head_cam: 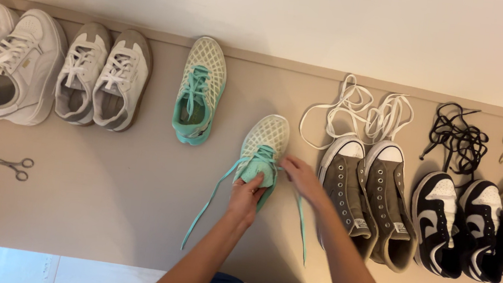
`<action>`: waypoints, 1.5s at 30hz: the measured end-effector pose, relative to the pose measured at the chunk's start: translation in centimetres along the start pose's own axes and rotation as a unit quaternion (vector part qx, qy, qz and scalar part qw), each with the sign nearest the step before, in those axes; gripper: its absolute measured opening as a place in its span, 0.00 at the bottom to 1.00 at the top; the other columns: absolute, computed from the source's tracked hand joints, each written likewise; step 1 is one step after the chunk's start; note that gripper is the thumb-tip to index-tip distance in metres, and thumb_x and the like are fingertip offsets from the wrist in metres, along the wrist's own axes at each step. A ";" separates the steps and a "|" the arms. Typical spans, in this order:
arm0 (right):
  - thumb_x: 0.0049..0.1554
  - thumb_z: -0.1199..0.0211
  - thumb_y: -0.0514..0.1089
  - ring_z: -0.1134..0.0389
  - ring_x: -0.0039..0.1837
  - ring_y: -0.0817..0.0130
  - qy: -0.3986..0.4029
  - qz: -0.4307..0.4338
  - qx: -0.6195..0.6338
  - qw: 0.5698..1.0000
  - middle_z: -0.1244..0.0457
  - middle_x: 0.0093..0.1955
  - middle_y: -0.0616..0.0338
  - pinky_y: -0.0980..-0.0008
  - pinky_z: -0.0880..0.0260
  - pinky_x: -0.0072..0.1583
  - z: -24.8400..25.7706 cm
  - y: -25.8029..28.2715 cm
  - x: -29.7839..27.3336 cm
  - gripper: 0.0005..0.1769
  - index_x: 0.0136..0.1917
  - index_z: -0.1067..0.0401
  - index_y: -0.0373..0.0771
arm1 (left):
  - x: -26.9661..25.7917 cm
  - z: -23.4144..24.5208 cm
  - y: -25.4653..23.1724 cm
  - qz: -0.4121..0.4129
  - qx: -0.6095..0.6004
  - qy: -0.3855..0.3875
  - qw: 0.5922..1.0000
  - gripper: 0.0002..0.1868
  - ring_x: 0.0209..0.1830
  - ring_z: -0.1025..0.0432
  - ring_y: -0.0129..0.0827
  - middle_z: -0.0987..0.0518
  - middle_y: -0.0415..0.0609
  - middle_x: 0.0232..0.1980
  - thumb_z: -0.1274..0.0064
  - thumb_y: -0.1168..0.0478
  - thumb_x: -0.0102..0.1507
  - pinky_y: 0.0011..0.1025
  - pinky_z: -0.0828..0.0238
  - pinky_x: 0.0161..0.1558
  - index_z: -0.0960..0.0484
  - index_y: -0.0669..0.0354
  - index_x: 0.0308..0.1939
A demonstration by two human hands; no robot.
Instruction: The person threads a light blue shoelace through the eyelets of a white and teal running shoe on a shelf. They pull the lace through multiple eyelets and adjust the tension, but do not tie a knot or finish the lacing.
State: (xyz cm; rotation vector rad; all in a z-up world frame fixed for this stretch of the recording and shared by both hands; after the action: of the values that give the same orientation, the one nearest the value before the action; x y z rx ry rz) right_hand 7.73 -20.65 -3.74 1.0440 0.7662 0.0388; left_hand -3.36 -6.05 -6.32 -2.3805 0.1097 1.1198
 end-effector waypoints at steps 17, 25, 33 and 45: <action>0.54 0.34 0.47 0.30 0.63 0.66 0.105 0.012 0.235 0.966 0.29 0.62 0.58 0.64 0.34 0.63 8.2 10.3 -7.2 0.11 0.40 0.23 0.37 | -0.4 -0.3 -0.9 0.029 0.009 0.000 1.000 0.13 0.43 0.23 0.31 0.17 0.46 0.45 0.44 0.57 0.64 0.35 0.25 0.54 0.20 0.59 0.49; 0.62 0.37 0.45 0.29 0.65 0.48 0.100 0.196 0.441 0.870 0.29 0.53 0.44 0.55 0.34 0.71 12.0 12.5 -6.7 0.15 0.45 0.21 0.28 | -0.7 -0.6 -0.7 0.028 0.034 -0.006 0.999 0.14 0.43 0.24 0.31 0.17 0.47 0.46 0.44 0.57 0.63 0.34 0.25 0.54 0.20 0.60 0.50; 0.68 0.43 0.31 0.30 0.47 0.72 -0.032 0.281 0.351 0.893 0.30 0.53 0.48 0.77 0.30 0.51 13.2 18.5 -5.9 0.09 0.55 0.22 0.33 | -0.9 -0.7 -0.9 0.044 0.017 -0.017 0.999 0.15 0.43 0.24 0.31 0.18 0.47 0.45 0.47 0.55 0.65 0.34 0.26 0.54 0.19 0.60 0.49; 0.65 0.44 0.36 0.29 0.47 0.77 -0.020 0.146 0.129 0.981 0.34 0.38 0.61 0.75 0.34 0.45 7.2 12.2 -3.4 0.08 0.55 0.25 0.38 | -0.9 -0.5 -0.7 0.024 -0.020 -0.009 0.999 0.12 0.45 0.23 0.30 0.16 0.45 0.45 0.45 0.56 0.65 0.33 0.26 0.54 0.19 0.58 0.47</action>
State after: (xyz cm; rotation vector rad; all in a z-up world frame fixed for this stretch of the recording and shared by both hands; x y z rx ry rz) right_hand 13.32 -21.01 9.72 1.3951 0.5853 0.1737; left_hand -3.40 -5.77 -5.13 -2.4133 0.1409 1.1766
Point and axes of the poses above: each hand's wrist, its own x-axis towards the middle knuckle, its own z-axis out of the back of the hand, y = z × x, the point moved 2 cm from there along x, towards the middle knuckle
